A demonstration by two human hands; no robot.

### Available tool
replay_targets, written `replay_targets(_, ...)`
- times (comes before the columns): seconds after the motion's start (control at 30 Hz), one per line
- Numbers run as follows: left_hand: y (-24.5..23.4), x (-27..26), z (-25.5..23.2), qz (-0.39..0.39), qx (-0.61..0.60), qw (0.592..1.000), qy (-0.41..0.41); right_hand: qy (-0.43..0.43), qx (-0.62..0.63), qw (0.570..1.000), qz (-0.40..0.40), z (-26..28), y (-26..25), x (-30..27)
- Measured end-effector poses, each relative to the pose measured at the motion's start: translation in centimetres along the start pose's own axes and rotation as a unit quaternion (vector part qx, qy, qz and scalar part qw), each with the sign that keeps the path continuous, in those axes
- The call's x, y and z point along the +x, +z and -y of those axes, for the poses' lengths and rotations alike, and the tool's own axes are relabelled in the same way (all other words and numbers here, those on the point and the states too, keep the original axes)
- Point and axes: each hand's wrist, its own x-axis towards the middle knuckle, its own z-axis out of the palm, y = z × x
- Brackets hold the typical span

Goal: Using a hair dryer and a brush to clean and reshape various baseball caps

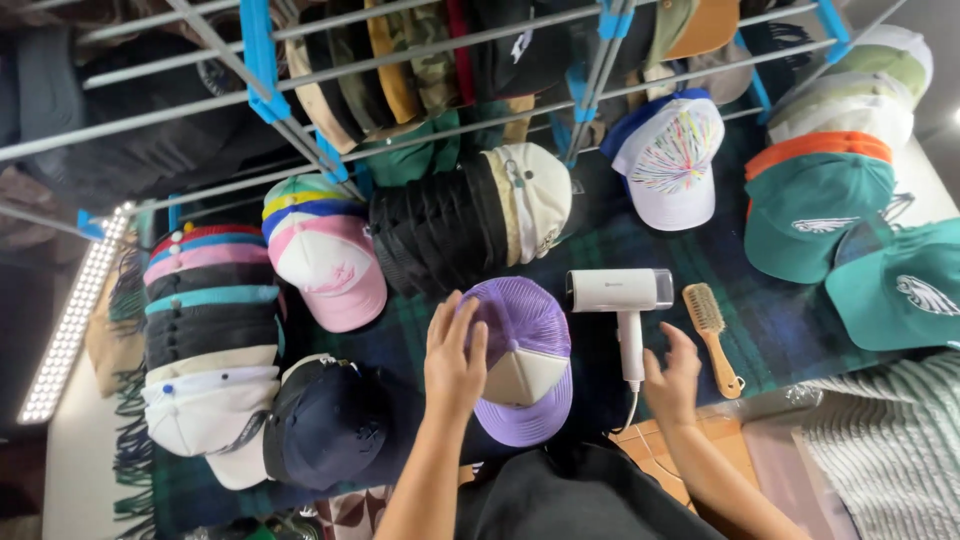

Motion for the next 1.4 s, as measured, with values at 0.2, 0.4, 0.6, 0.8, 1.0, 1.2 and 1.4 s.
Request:
replay_targets(0.2,2.1,-1.9,-3.4,0.020,0.126,0.990,0.055,0.017,-0.274,0.960,-0.046,-17.0,-2.5,1.6)
replay_targets(0.4,1.8,-0.8,-4.1,0.066,0.112,0.991,-0.002,0.186,-0.267,0.927,0.189,-18.8,-4.2,6.9)
replay_targets(0.6,3.6,-1.1,-3.3,0.001,0.067,0.996,-0.056,0.154,0.171,0.953,0.195,2.6,-10.5,8.1)
replay_targets(0.8,2.5,-1.1,-3.5,-0.150,-0.194,0.950,-0.195,-0.281,0.045,0.912,0.296,14.8,-6.1,5.6)
replay_targets(1.0,2.7,-2.2,-3.1,-0.192,-0.334,0.883,-0.268,-0.467,-0.204,0.822,0.255,18.5,0.1,15.4)
replay_targets(1.2,3.3,-5.8,-1.5,-0.208,-0.468,0.799,-0.314,-0.496,-0.294,0.672,0.463,28.0,-2.2,11.9)
replay_targets(1.4,2.8,-8.5,0.2,-0.198,-0.523,0.764,-0.323,-0.499,-0.483,0.591,0.411,26.9,5.7,17.8)
